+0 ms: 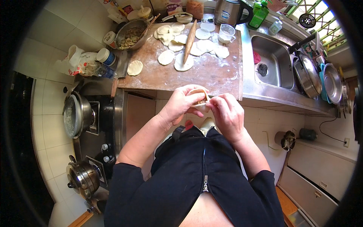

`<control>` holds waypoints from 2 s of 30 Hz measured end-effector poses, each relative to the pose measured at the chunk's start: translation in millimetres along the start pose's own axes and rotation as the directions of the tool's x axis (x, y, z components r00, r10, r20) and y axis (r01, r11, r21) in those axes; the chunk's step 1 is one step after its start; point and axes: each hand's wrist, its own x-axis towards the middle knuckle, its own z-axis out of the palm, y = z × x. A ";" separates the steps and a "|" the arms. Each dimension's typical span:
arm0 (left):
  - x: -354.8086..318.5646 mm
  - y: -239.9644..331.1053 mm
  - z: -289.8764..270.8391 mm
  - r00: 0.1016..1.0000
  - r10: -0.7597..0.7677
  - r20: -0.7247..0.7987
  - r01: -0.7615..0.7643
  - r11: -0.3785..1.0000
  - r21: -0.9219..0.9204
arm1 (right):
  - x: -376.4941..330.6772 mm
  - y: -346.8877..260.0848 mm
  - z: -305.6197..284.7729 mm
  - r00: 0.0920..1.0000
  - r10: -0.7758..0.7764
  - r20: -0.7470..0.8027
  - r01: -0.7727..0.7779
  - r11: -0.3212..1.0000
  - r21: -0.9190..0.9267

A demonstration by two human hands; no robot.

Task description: The person prepares dumplings by using chopsticks to place filling onto circular dough skins, folding and crimping the edges to seal them, and placing the finished dumplings into a steamer tray.

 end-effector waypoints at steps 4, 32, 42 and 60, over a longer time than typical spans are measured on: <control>-2.4 1.1 3.8 1.000 -0.019 0.015 0.016 0.984 0.177 | 6.3 6.0 -8.3 0.977 -0.205 0.054 0.205 0.979 0.006; 7.3 -6.1 9.4 0.999 0.036 0.012 -0.034 0.994 -0.102 | 7.1 1.0 -0.4 0.967 0.254 0.036 -0.256 0.958 0.128; 12.5 -8.5 4.6 1.000 -0.005 -0.005 0.004 0.993 -0.122 | 4.1 4.9 5.8 0.992 0.111 0.064 -0.119 0.985 0.129; 15.4 0.0 -1.0 1.000 -0.009 -0.029 0.009 1.000 -0.007 | 10.2 7.6 4.7 0.999 0.003 0.040 -0.003 1.000 0.002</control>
